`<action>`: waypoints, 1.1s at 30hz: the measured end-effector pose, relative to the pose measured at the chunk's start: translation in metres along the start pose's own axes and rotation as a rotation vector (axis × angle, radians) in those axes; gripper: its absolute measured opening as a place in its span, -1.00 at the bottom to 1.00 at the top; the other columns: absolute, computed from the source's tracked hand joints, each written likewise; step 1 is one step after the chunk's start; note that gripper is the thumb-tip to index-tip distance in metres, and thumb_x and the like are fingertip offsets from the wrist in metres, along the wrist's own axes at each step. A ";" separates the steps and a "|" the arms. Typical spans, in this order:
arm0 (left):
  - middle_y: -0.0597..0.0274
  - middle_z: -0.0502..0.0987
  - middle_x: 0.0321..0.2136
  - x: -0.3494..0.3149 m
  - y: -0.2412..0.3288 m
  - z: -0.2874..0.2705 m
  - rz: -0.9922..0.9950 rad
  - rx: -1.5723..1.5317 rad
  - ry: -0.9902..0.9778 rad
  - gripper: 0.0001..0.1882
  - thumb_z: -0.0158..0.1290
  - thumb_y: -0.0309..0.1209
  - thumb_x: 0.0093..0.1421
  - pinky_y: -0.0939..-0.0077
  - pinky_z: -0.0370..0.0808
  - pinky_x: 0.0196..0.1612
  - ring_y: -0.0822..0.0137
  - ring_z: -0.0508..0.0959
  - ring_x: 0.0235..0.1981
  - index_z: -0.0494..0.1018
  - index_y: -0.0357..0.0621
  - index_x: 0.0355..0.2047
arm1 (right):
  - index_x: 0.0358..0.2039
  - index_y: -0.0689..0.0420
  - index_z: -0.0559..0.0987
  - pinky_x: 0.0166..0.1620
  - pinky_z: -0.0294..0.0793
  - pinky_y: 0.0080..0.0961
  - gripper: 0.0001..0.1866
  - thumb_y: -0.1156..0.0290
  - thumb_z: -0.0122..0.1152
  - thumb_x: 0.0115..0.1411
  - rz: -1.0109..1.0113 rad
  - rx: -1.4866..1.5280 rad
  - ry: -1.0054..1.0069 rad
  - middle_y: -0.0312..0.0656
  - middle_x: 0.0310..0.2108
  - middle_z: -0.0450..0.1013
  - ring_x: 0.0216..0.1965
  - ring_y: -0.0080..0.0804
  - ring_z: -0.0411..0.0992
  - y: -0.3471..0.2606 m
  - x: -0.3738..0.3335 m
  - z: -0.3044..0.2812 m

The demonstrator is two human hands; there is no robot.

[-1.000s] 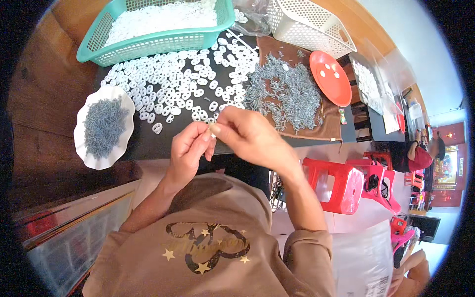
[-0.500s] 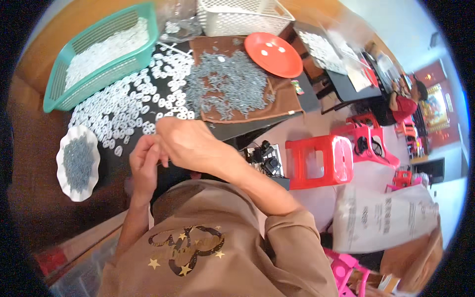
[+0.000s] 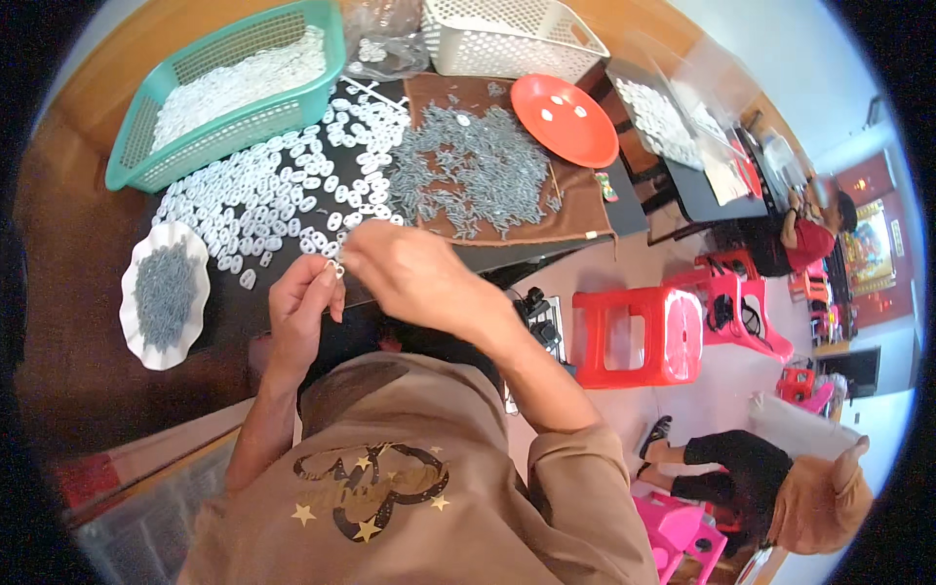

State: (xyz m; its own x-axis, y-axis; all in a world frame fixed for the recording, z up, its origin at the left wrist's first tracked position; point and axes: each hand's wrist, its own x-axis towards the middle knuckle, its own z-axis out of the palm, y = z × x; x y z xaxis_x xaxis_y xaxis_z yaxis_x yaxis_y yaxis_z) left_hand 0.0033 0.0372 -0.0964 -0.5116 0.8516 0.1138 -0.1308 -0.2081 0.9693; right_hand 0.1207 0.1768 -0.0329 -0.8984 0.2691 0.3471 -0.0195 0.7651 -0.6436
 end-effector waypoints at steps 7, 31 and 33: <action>0.35 0.40 -0.59 -0.001 0.007 0.005 -0.068 0.027 0.077 -0.79 -0.09 -0.40 0.32 0.68 0.30 -0.54 0.59 0.34 -0.61 0.39 -0.22 -0.45 | -0.23 0.21 0.54 -0.20 0.45 -0.18 -0.82 0.40 0.13 0.20 0.111 -0.323 0.182 0.04 -0.31 0.47 -0.26 0.03 0.47 0.085 -0.003 -0.073; 0.42 0.33 -0.68 0.005 0.006 0.010 -0.092 0.115 0.094 -0.81 -0.11 -0.46 0.26 0.70 0.23 -0.61 0.63 0.31 -0.65 0.37 -0.22 -0.50 | -0.36 0.19 0.53 -0.22 0.42 -0.09 -0.83 0.35 0.12 0.16 0.197 -0.654 -0.029 0.05 -0.30 0.49 -0.26 0.05 0.48 0.146 0.015 -0.108; 0.42 0.32 -0.68 0.004 0.006 0.010 -0.081 0.135 0.099 -0.81 -0.11 -0.46 0.27 0.71 0.22 -0.61 0.64 0.30 -0.66 0.37 -0.21 -0.50 | -0.35 0.19 0.52 -0.22 0.42 -0.10 -0.83 0.35 0.12 0.17 0.213 -0.618 -0.030 0.04 -0.30 0.49 -0.26 0.05 0.47 0.144 0.015 -0.106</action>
State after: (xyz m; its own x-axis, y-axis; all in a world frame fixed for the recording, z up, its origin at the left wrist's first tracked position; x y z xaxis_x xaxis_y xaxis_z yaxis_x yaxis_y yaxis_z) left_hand 0.0088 0.0444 -0.0882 -0.5861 0.8100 0.0190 -0.0626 -0.0687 0.9957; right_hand 0.1507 0.3536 -0.0480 -0.8666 0.4426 0.2306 0.4083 0.8944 -0.1825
